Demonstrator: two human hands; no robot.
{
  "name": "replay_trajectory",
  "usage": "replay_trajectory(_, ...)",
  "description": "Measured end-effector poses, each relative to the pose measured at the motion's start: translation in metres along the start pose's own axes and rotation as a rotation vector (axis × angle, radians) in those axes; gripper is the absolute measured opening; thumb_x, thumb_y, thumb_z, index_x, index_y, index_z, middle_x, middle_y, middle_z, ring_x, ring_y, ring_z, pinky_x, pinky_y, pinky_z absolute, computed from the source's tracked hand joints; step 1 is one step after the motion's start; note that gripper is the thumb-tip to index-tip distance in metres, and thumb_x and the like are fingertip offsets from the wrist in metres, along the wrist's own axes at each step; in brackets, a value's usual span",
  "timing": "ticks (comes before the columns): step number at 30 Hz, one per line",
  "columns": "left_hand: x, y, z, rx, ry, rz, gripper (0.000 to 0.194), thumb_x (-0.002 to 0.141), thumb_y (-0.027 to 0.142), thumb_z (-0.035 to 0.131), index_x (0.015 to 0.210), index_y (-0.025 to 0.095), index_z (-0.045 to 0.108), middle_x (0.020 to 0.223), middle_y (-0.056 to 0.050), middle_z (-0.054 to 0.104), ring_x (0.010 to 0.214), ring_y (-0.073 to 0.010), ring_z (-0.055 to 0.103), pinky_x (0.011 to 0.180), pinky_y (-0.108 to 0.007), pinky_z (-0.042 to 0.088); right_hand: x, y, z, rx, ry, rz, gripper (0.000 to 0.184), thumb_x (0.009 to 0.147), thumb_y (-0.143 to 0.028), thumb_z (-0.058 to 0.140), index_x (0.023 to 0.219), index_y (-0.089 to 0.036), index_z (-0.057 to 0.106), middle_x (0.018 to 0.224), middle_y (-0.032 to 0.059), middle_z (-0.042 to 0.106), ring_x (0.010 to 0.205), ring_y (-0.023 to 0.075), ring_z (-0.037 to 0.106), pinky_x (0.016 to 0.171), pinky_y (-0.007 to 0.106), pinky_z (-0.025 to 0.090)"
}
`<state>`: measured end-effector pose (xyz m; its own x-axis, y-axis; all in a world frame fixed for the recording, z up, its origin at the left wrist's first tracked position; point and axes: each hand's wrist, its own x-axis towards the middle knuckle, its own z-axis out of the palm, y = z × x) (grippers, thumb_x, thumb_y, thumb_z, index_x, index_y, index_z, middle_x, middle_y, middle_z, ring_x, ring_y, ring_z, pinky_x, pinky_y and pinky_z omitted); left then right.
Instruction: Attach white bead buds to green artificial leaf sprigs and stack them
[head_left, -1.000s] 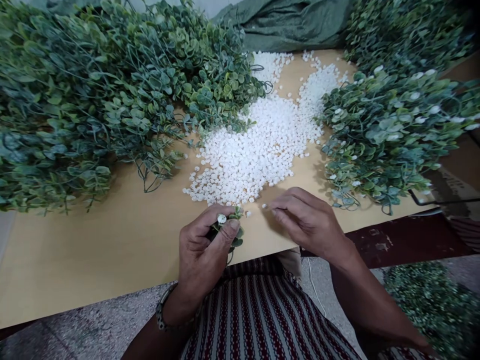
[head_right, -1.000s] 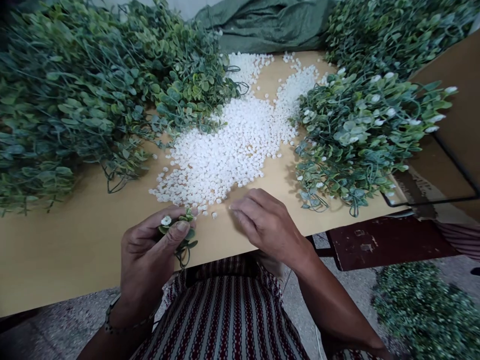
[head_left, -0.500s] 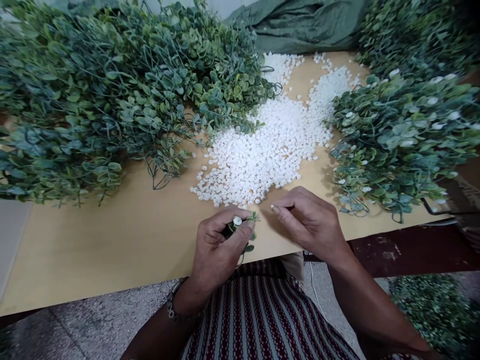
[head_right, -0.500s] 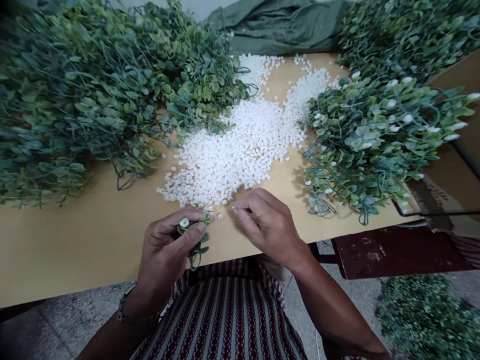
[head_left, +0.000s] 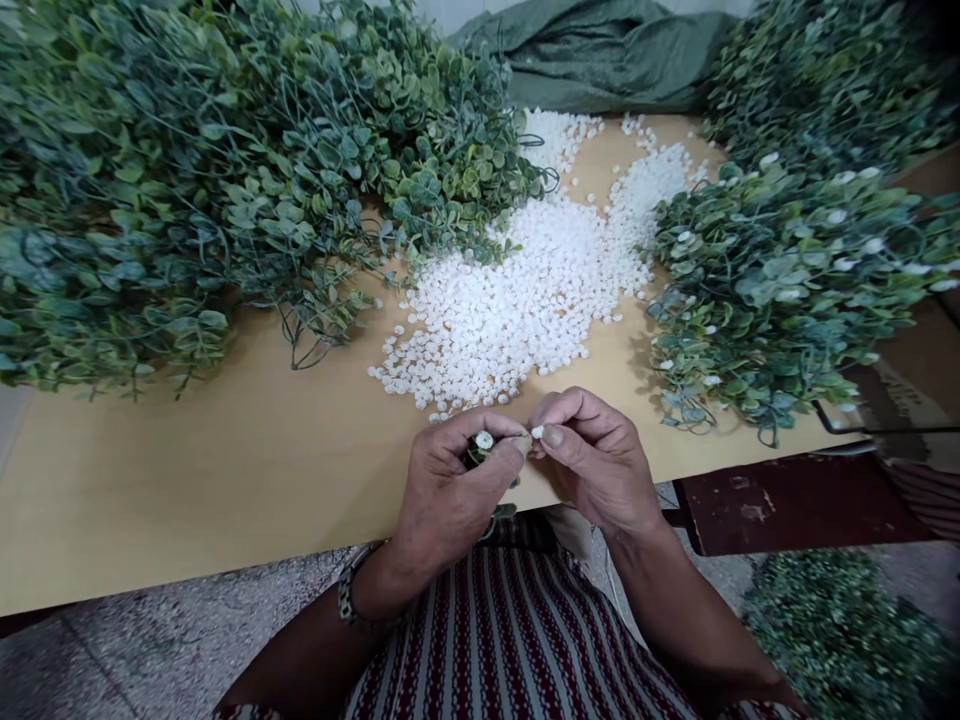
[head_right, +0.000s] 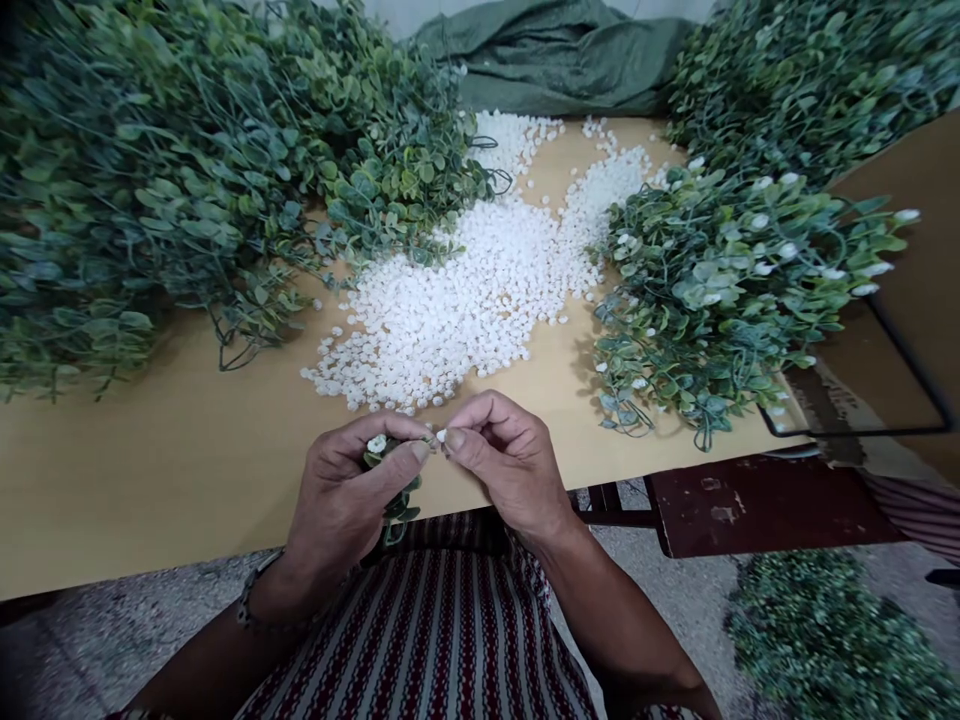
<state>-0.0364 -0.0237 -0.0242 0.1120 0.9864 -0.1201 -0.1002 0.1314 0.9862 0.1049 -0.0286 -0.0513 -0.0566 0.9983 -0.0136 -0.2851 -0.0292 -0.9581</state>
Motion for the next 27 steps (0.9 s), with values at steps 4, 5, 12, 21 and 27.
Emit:
replay_trajectory(4, 0.0003, 0.0032, 0.003, 0.07, 0.005, 0.046, 0.01, 0.068, 0.014, 0.06, 0.059, 0.018, 0.063, 0.048, 0.005, 0.049, 0.043, -0.0067, 0.039, 0.041, -0.018, 0.035, -0.0002, 0.0019, 0.0008, 0.047, -0.022, -0.007, 0.013, 0.079, -0.027, 0.07, 0.072, -0.019, 0.061, 0.064, -0.0033, 0.059, 0.059, 0.0093, 0.05, 0.057, 0.023, 0.04)
replay_trajectory(5, 0.0003, 0.0038, 0.0034, 0.081, 0.007, 0.057, 0.011, 0.068, 0.014, 0.059, 0.058, 0.017, 0.062, 0.048, 0.005, 0.048, 0.043, -0.0066, 0.038, 0.04, -0.018, 0.033, -0.0006, 0.0024, 0.0009, 0.03, -0.017, -0.016, 0.013, 0.08, -0.027, 0.069, 0.073, -0.02, 0.061, 0.064, -0.0034, 0.059, 0.06, 0.0093, 0.05, 0.057, 0.023, 0.04)
replay_trajectory(12, -0.0001, 0.0051, 0.0028, 0.13, 0.014, 0.055, 0.01, 0.066, 0.012, 0.058, 0.06, 0.017, 0.065, 0.049, 0.004, 0.055, 0.044, -0.0079, 0.043, 0.043, -0.02, 0.036, -0.0036, 0.0068, -0.0005, -0.215, 0.056, -0.163, 0.01, 0.083, -0.029, 0.065, 0.078, -0.021, 0.061, 0.068, -0.002, 0.057, 0.063, 0.0112, 0.051, 0.057, 0.024, 0.042)
replay_trajectory(21, 0.0013, 0.0031, 0.0039, 0.055, 0.0, 0.016, 0.011, 0.068, 0.014, 0.064, 0.059, 0.018, 0.067, 0.049, 0.002, 0.062, 0.048, -0.0105, 0.052, 0.049, -0.022, 0.046, -0.004, 0.0061, -0.0015, -0.333, 0.069, -0.257, 0.009, 0.084, -0.025, 0.063, 0.077, -0.021, 0.06, 0.068, -0.0011, 0.057, 0.066, 0.0126, 0.054, 0.056, 0.024, 0.044)
replay_trajectory(27, 0.0012, 0.002, 0.0035, 0.071, 0.02, 0.011, 0.012, 0.067, 0.014, 0.063, 0.056, 0.018, 0.066, 0.047, 0.003, 0.06, 0.046, -0.0093, 0.049, 0.046, -0.021, 0.044, -0.0052, 0.0037, -0.0007, -0.387, 0.052, -0.307, 0.006, 0.085, -0.02, 0.061, 0.079, -0.021, 0.06, 0.071, -0.0007, 0.058, 0.07, 0.013, 0.056, 0.059, 0.024, 0.045)
